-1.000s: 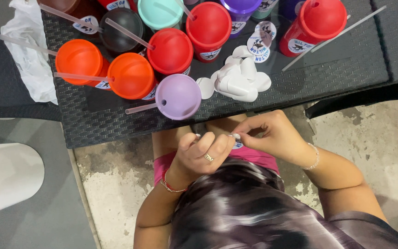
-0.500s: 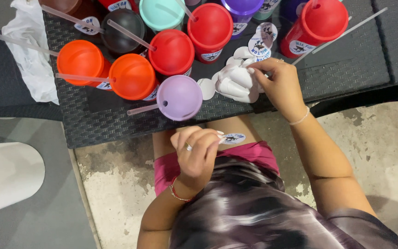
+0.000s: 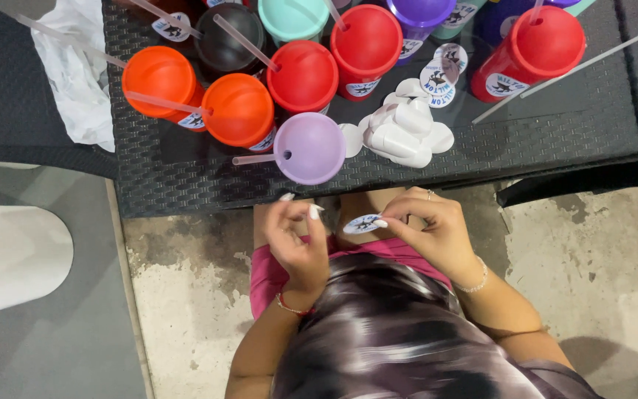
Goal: Peeling small circular stickers from a backing sheet and applying them to the sides of various colored plastic cups.
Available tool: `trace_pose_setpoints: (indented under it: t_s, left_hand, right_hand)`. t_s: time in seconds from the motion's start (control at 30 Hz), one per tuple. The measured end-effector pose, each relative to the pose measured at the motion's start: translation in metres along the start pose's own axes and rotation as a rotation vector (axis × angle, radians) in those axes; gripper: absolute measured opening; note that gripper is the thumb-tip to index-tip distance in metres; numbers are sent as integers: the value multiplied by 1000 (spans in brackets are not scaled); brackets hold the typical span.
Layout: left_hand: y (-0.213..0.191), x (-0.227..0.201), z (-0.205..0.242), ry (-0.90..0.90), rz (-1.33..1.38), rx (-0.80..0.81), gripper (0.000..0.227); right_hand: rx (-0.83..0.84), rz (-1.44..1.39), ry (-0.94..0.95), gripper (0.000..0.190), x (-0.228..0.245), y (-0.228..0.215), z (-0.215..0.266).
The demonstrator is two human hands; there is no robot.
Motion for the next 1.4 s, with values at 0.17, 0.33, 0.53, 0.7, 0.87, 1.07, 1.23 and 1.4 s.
trace_pose_setpoints:
  t_s: [0.17,0.33,0.53,0.7,0.87,1.07,1.23,1.4]
  left_hand:
    - [7,11,-56,-90,144,239,100]
    - [7,19,-74,-228,339,416,104]
    - [7,51,-32,-682,687,484,105]
    - [17,5,-40,-893,874,310,81]
    - [10,26,-25,-879,937,352,81]
    - [11,4,-34,-864,971,382,82]
    - [9,12,-29,-852,979,407,80]
    - [8,20,-26,-839,975,433,81]
  right_hand:
    - [39,-132,118,6,-19,-3,-2]
    - [59,-230,130,10,-23,-5,-6]
    - [95,-330,139,8,-13,5,-20]
    - [81,-435,216,7,-1,22,-34]
    - [91,-434,271,8,9,24,-38]
    - [83,-406,266,9,12,21,-41]
    - [62,-350,294,9,16,21,-40]
    - [32,-228,303,14,13,19,-36]
Point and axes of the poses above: each hand's wrist, its own z-axis away from the middle knuckle, its own y-axis out of the palm, x = y × z, the point moved 1 cm from there along -z, towards the middle knuckle, and after that the axes turned 8 degrees about z, right-handed, at the moved point
